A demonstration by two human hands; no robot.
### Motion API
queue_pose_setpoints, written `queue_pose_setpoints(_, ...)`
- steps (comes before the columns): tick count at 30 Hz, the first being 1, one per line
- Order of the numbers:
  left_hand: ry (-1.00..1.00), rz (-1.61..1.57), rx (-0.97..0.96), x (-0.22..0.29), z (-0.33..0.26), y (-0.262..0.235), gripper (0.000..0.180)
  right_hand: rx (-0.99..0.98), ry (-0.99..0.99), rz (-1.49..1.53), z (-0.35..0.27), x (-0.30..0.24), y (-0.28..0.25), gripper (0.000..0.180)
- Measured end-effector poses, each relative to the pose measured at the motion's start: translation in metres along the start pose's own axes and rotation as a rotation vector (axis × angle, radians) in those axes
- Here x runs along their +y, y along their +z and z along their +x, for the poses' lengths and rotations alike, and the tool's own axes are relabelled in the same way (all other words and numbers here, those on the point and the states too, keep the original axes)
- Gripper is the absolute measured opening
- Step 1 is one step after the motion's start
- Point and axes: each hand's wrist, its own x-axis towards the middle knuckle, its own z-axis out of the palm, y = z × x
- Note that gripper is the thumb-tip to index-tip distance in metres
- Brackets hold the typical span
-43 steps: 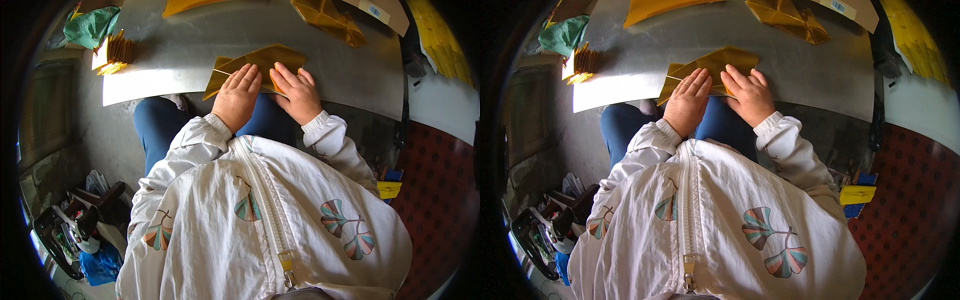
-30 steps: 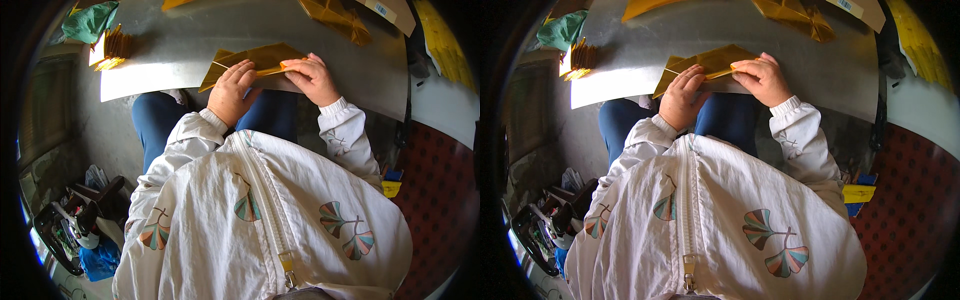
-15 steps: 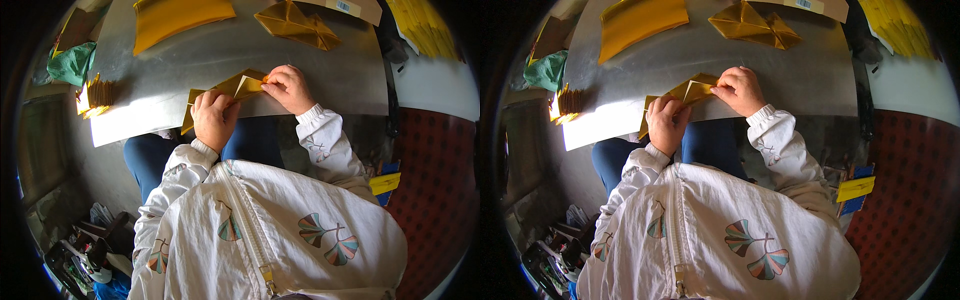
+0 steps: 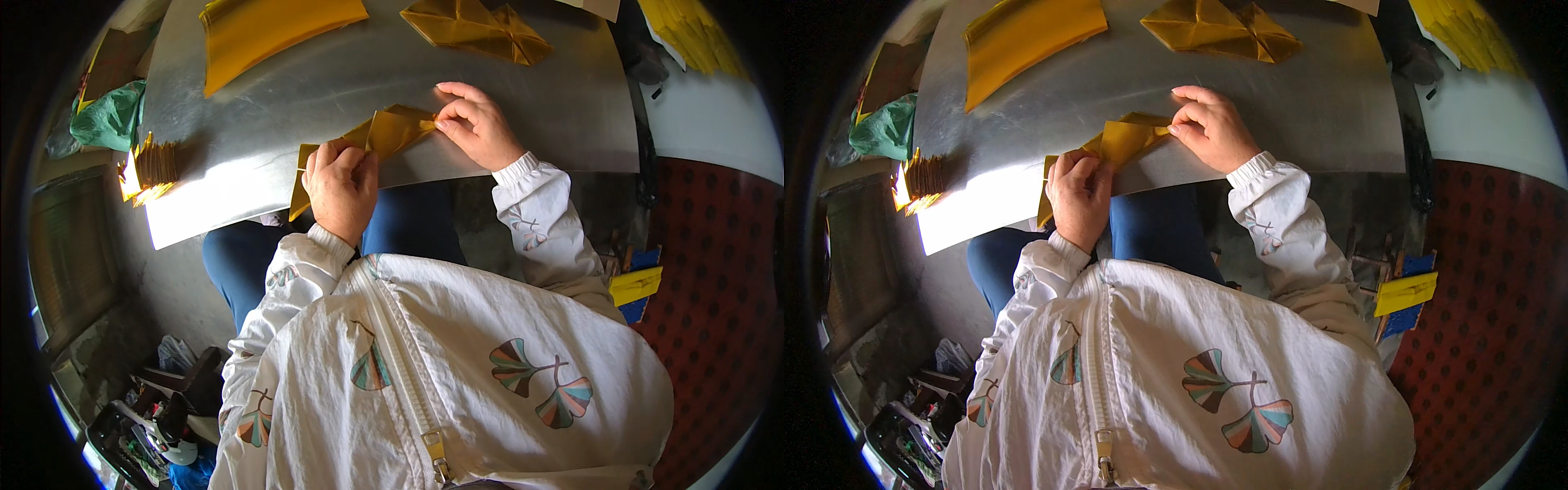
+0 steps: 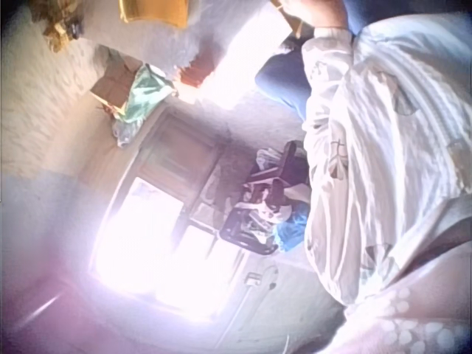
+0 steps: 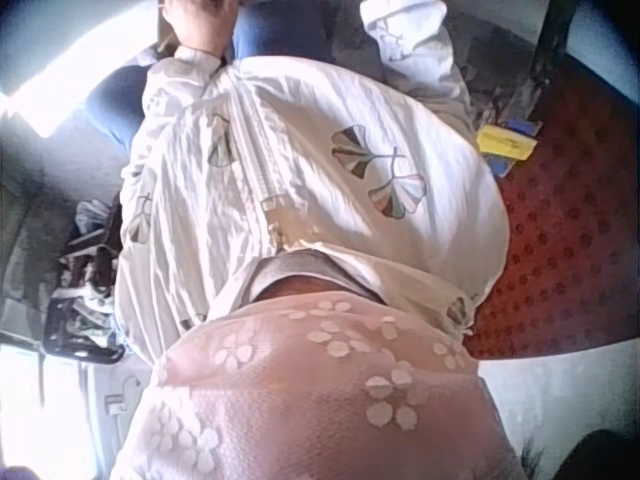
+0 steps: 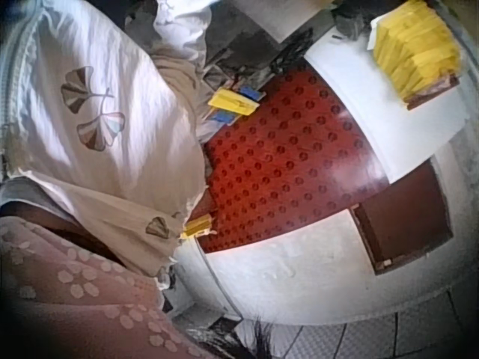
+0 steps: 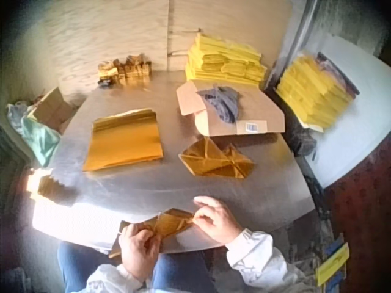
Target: The person folds gold-colored paper sheets by hand into pyramid-shaped objects on a metal table. The person repeatedly folds the paper, creases the edges, and places the finished pyramids on the table.
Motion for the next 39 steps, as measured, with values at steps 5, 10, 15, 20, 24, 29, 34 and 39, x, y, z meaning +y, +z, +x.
queue_pose_setpoints(5,-0.012,0.051,-0.013,0.000,0.002,0.001,0.010,-0.101,0.101,0.048,-0.001,-0.002,-0.003,0.007)
queue_pose_setpoints(10,-0.020,0.078,-0.003,0.000,0.002,0.004,0.012,-0.093,0.113,0.099,-0.003,-0.005,-0.005,0.007)
queue_pose_setpoints(15,0.001,0.105,0.009,-0.001,0.004,0.005,0.012,-0.079,0.085,0.013,-0.001,-0.003,-0.002,0.007)
queue_pose_setpoints(20,-0.007,0.128,-0.004,-0.002,0.007,0.005,0.012,-0.032,0.058,-0.043,0.000,-0.002,0.002,0.008)
queue_pose_setpoints(24,-0.013,0.145,-0.012,-0.002,0.007,0.006,0.012,0.002,0.091,-0.070,0.001,-0.003,0.006,0.009)
queue_pose_setpoints(29,-0.006,0.155,0.002,-0.002,0.007,0.007,0.013,0.041,0.108,-0.123,0.001,-0.005,0.010,0.010)
queue_pose_setpoints(34,-0.010,0.167,0.009,-0.001,0.008,0.008,0.014,0.072,0.078,-0.111,0.001,-0.005,0.009,0.013)
queue_pose_setpoints(39,-0.008,0.179,0.018,-0.001,0.008,0.009,0.014,0.079,0.078,-0.114,0.000,-0.004,0.009,0.013)
